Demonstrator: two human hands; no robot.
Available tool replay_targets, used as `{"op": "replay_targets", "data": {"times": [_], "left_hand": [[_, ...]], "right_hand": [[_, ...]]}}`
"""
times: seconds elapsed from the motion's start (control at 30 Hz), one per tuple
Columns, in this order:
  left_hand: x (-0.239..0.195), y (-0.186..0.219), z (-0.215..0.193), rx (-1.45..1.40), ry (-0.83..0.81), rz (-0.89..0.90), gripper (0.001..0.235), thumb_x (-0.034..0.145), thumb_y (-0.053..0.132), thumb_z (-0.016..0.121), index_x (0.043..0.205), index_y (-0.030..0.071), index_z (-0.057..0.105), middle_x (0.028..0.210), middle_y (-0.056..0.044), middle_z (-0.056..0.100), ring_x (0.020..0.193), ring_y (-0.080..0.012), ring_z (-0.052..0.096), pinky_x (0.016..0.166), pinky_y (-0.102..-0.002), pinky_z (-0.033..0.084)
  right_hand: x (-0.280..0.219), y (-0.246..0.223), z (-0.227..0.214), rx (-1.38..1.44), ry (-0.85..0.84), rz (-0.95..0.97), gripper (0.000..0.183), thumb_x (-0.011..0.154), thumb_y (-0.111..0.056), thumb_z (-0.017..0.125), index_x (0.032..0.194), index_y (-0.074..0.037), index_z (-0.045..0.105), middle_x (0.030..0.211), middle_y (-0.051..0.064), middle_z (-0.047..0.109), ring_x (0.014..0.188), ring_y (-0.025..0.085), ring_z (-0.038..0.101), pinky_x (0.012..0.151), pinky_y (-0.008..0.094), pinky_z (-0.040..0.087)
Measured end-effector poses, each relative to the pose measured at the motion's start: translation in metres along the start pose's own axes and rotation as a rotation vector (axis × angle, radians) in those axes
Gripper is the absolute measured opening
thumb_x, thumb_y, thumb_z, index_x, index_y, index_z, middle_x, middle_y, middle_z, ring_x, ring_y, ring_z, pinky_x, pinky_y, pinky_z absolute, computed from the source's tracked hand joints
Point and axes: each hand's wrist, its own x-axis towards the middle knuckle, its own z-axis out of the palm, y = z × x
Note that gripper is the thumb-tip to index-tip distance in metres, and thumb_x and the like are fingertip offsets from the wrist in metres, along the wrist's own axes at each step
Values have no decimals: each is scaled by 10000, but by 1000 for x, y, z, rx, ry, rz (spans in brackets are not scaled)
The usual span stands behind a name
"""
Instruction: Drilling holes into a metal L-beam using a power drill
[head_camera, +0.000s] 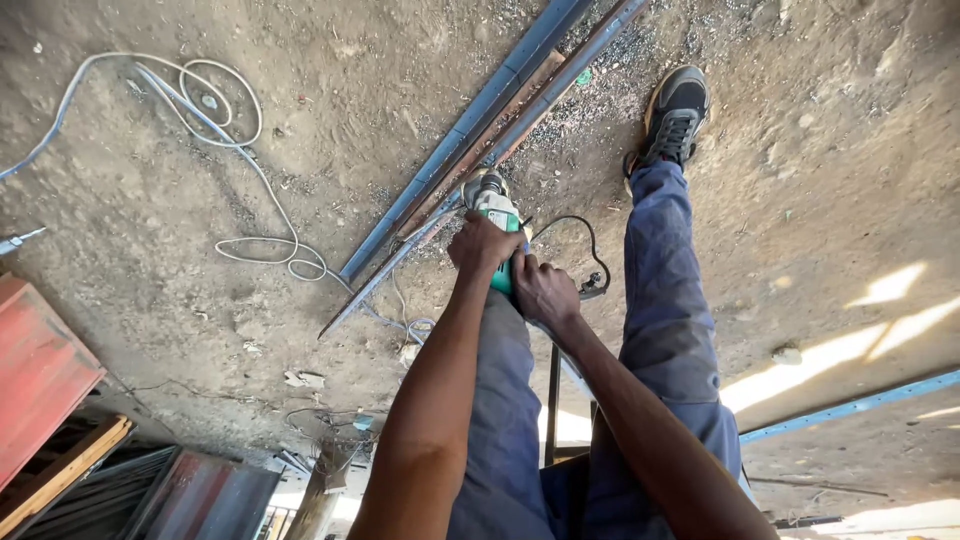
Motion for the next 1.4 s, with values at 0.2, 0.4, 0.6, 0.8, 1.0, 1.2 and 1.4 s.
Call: {"op": "replay_targets", "data": {"times": [0.2, 0.4, 0.6, 0.8, 1.0, 1.2, 1.4], "left_hand": [[13, -8, 10, -8, 26, 9, 1037, 610, 717, 698, 1282, -24, 423, 1262, -241, 652, 1227, -453, 619, 996, -563, 499], [19, -10, 14, 4, 36, 20, 990, 620, 692, 707, 1254, -20, 438, 1189, -228, 685, 1166, -450, 657, 932, -572, 520], [11, -3, 3, 7, 0, 2, 975, 638, 616, 723, 1307, -25, 419, 1256, -212, 666, 1208, -446, 640, 926, -568, 540], [27, -10, 5, -21, -10, 6, 959, 658, 582, 705, 1339, -36, 430, 1275, -211, 653, 1210, -463, 630, 881, -610, 537], [6, -3, -11, -93, 0, 19, 951, 647, 549, 710, 1334, -53, 444, 1253, -239, 654, 1197, -476, 634, 889, -587, 550], [11, -3, -10, -146, -12, 17, 888, 667, 483, 667, 1337, -58, 450, 1265, -228, 644, 1197, -470, 632, 900, -574, 546], [-2, 2, -26, -99, -32, 21, 915, 654, 472, 622, 1362, -73, 425, 1258, -210, 653, 1207, -428, 642, 920, -544, 547]], "right_hand": [[1, -1, 3, -25, 14, -8, 534, 785, -180, 508, 1244, 87, 564, 770, 80, 529, 537, 314, 680, 458, 452, 576], [5, 1, -3, -24, 17, -30, 517, 793, -189, 513, 1221, 95, 570, 773, 82, 532, 543, 310, 687, 459, 431, 578], [5, 2, -3, -3, 2, -19, 504, 807, -187, 512, 1220, 98, 557, 778, 85, 540, 556, 316, 695, 466, 441, 581], [13, -4, -9, 56, -154, 79, 583, 851, -185, 490, 1355, 108, 488, 886, 142, 587, 669, 382, 727, 539, 507, 600], [15, 0, -5, 44, -223, 49, 730, 853, -216, 465, 1503, 101, 366, 886, 131, 582, 687, 363, 732, 556, 513, 603], [15, 7, 3, -47, -224, 9, 791, 801, -228, 494, 1526, 67, 382, 833, 63, 520, 649, 322, 718, 532, 479, 599], [16, 7, 8, -28, -214, 16, 741, 829, -238, 499, 1499, 70, 423, 797, 65, 510, 598, 320, 700, 505, 478, 587]]}}
